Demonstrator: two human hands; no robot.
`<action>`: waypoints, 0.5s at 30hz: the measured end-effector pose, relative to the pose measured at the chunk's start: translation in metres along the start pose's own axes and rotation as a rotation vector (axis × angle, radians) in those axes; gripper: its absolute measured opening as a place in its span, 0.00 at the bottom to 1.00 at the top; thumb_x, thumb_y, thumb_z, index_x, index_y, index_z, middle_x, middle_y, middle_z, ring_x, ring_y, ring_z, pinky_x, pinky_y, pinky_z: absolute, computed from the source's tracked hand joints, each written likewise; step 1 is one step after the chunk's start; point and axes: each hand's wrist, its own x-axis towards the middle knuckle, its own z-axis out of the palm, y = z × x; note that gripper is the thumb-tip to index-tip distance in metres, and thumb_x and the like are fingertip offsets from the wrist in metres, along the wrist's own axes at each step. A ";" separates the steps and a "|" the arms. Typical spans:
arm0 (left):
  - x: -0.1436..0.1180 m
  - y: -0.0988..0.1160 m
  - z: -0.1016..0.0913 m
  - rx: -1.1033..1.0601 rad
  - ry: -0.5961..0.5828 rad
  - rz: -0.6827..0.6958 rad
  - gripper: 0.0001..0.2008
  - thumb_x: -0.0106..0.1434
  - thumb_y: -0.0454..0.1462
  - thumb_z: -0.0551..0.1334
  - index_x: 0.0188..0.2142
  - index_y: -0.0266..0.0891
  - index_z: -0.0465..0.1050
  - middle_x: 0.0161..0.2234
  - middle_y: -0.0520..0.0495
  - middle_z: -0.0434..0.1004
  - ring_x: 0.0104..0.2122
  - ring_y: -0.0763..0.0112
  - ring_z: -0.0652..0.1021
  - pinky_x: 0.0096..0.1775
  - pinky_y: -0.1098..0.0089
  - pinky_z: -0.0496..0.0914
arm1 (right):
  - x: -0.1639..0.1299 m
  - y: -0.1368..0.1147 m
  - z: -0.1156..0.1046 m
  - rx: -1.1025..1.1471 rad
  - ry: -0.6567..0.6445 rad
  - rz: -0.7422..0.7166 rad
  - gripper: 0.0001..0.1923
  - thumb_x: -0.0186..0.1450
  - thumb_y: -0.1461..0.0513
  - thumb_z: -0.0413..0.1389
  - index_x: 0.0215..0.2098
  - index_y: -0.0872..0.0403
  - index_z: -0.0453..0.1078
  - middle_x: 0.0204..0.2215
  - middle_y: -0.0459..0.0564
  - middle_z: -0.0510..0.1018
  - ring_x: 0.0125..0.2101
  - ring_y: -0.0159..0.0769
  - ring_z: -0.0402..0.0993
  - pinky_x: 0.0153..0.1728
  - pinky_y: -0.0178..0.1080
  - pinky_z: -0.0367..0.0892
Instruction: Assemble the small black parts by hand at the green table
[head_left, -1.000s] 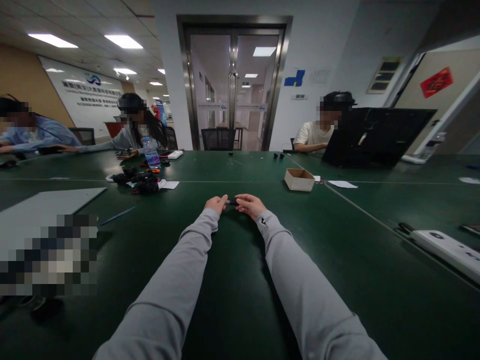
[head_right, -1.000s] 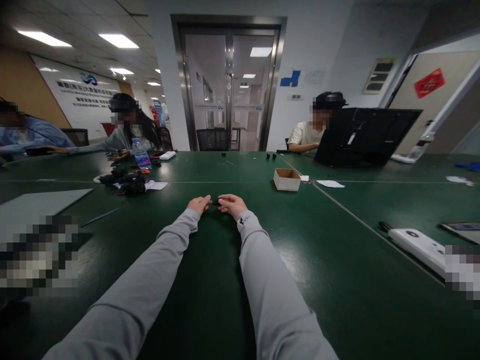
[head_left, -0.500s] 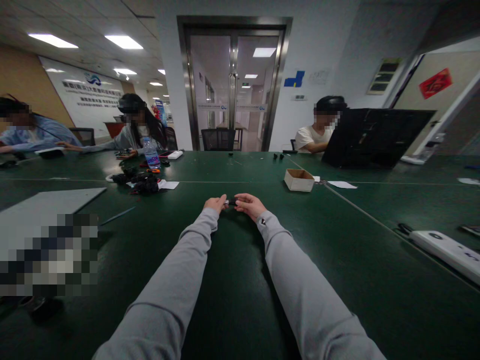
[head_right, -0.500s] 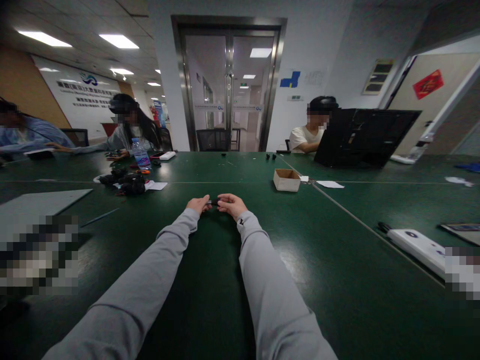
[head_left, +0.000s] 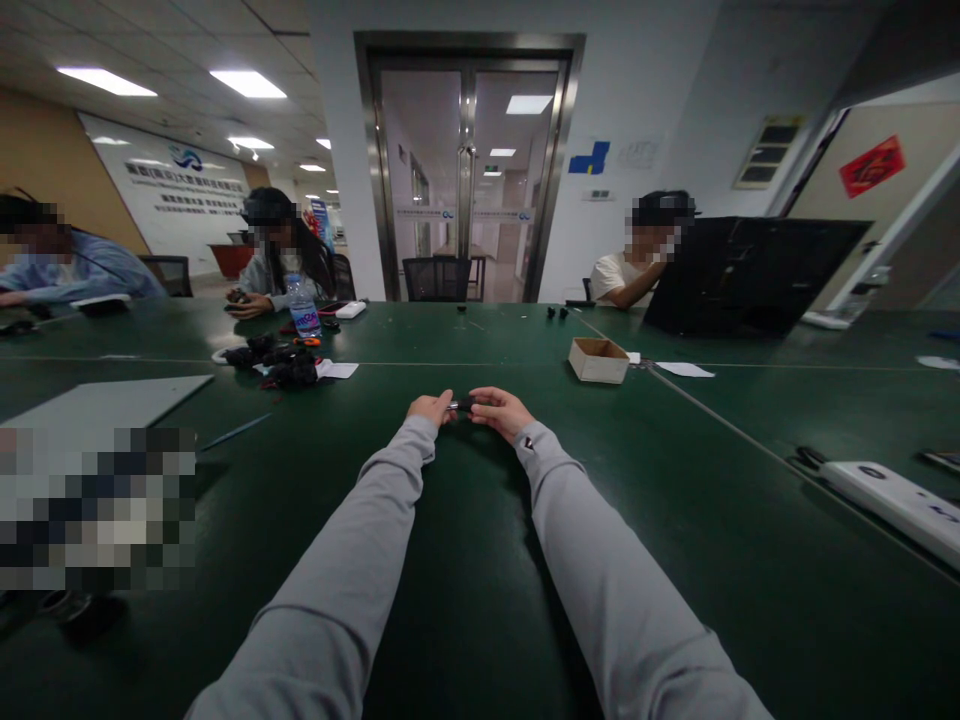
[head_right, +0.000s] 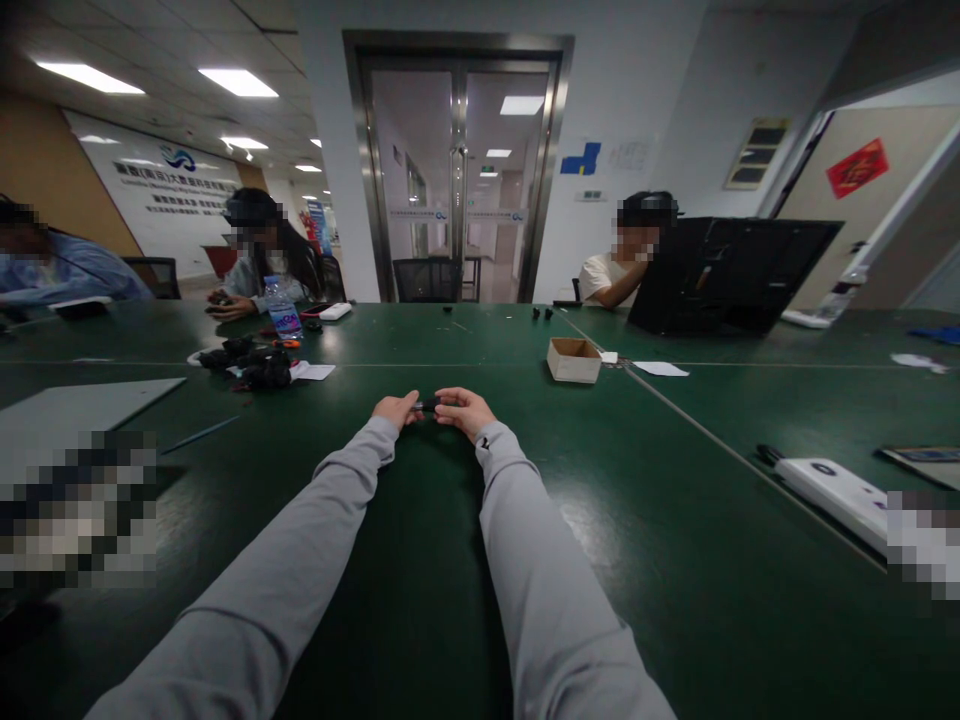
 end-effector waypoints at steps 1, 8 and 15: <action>0.001 -0.002 0.001 -0.006 0.012 0.009 0.26 0.56 0.52 0.48 0.18 0.37 0.73 0.18 0.47 0.73 0.22 0.70 0.71 0.32 0.70 0.62 | 0.000 0.000 0.000 0.004 0.007 0.007 0.15 0.46 0.72 0.62 0.32 0.56 0.70 0.27 0.45 0.73 0.25 0.28 0.74 0.25 0.29 0.71; 0.011 -0.014 0.011 -0.113 0.046 0.063 0.27 0.52 0.57 0.51 0.21 0.37 0.72 0.22 0.47 0.74 0.23 0.71 0.71 0.27 0.72 0.63 | 0.000 -0.002 0.003 -0.001 0.084 0.052 0.11 0.50 0.71 0.60 0.32 0.58 0.69 0.22 0.47 0.75 0.21 0.29 0.73 0.23 0.28 0.70; 0.010 -0.013 0.014 -0.242 0.043 0.147 0.20 0.51 0.53 0.55 0.25 0.38 0.68 0.25 0.49 0.74 0.22 0.75 0.71 0.25 0.74 0.64 | -0.001 -0.004 0.004 0.016 0.132 0.051 0.09 0.52 0.71 0.60 0.32 0.59 0.69 0.21 0.48 0.75 0.19 0.28 0.72 0.22 0.28 0.70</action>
